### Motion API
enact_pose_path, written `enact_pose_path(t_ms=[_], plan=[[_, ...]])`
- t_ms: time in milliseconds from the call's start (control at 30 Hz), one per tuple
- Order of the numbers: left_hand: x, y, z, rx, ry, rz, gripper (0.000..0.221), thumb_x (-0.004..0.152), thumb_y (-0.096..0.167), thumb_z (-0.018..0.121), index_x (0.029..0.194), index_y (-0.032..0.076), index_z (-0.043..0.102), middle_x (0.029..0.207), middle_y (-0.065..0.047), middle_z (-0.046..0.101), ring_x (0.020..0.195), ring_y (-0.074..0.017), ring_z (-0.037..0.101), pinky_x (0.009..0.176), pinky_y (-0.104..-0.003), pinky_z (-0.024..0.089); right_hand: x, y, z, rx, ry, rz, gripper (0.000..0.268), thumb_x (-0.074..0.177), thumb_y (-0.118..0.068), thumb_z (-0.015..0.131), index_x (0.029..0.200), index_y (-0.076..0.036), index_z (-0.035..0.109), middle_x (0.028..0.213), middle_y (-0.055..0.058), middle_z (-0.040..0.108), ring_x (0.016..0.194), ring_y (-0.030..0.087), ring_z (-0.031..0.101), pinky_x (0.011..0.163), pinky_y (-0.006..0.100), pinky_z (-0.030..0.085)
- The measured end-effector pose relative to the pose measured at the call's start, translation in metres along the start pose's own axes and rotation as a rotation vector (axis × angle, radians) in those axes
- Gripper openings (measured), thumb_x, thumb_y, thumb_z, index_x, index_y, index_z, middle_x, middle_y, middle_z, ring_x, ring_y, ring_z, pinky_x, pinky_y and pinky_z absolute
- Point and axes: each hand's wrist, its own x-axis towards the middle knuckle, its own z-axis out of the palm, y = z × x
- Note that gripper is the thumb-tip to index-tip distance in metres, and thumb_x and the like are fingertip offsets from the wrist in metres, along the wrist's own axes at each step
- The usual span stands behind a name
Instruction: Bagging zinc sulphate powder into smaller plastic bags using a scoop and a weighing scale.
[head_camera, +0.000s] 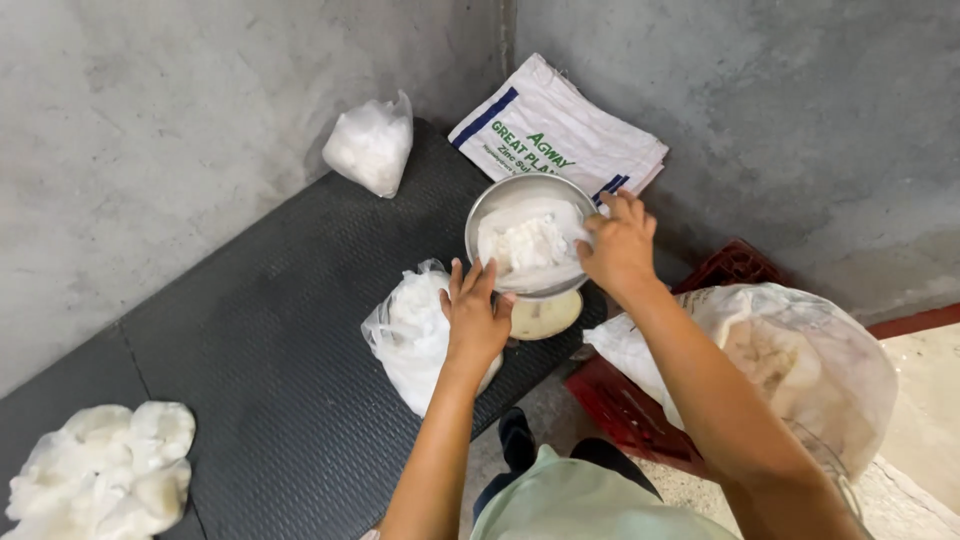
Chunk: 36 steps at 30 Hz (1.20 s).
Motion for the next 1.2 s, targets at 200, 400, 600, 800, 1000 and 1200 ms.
enact_pose_path(t_ms=[200,400,600,800,1000,1200], plan=[[0.021,0.038,-0.075,-0.315,0.296,0.115,0.050,0.096,0.015,0.067,0.145,0.005,0.059,0.147,-0.025,0.055,0.149,-0.0426,0.040,0.122,-0.052,0.030,0.049,-0.006,-0.065,0.495,0.100,0.169,0.022,0.082,-0.011,0.079,0.103,-0.004,0.072,0.110,0.012,0.074,0.089,0.024,0.071,0.080,0.037,0.057],[0.028,0.080,-0.122,-0.415,0.359,0.244,0.044,0.103,0.010,0.064,0.146,0.007,0.058,0.153,-0.023,0.056,0.153,-0.0382,0.042,0.125,-0.046,0.033,0.076,-0.032,-0.139,0.789,0.051,0.298,0.011,0.090,0.001,0.070,0.100,0.000,0.074,0.085,0.008,0.076,0.072,0.010,0.070,0.062,0.025,0.051],[0.019,0.103,-0.128,-0.524,0.435,0.242,0.048,0.101,0.010,0.064,0.148,0.004,0.055,0.155,-0.022,0.051,0.151,-0.0366,0.043,0.123,-0.043,0.032,0.066,-0.002,-0.121,1.370,0.147,0.032,0.018,0.095,0.011,0.066,0.112,0.004,0.068,0.106,0.008,0.074,0.096,0.011,0.070,0.087,0.024,0.056],[0.014,0.084,-0.115,-0.537,0.487,0.150,0.041,0.101,0.010,0.064,0.142,0.005,0.062,0.153,-0.018,0.057,0.145,-0.0330,0.051,0.122,-0.041,0.037,0.056,0.036,-0.096,1.496,0.268,0.254,0.013,0.097,0.009,0.071,0.108,0.002,0.069,0.097,0.007,0.074,0.088,0.015,0.071,0.084,0.029,0.060],[0.013,0.107,-0.109,-0.612,0.489,0.204,0.042,0.101,0.009,0.064,0.143,0.005,0.061,0.154,-0.018,0.056,0.145,-0.0318,0.052,0.121,-0.040,0.039,0.048,0.003,-0.094,1.148,-0.195,-0.190,0.128,0.056,0.002,0.093,0.163,-0.002,0.024,0.157,0.018,0.040,0.123,0.027,0.050,0.093,0.039,0.048],[0.003,0.139,-0.080,-0.800,0.064,0.316,0.046,0.098,0.014,0.071,0.143,0.008,0.062,0.154,-0.017,0.059,0.146,-0.0324,0.054,0.122,-0.041,0.040,0.043,-0.044,-0.042,1.187,-0.166,-0.305,0.075,0.074,-0.009,0.087,0.144,-0.003,0.059,0.140,0.011,0.066,0.124,0.019,0.060,0.109,0.035,0.047]])
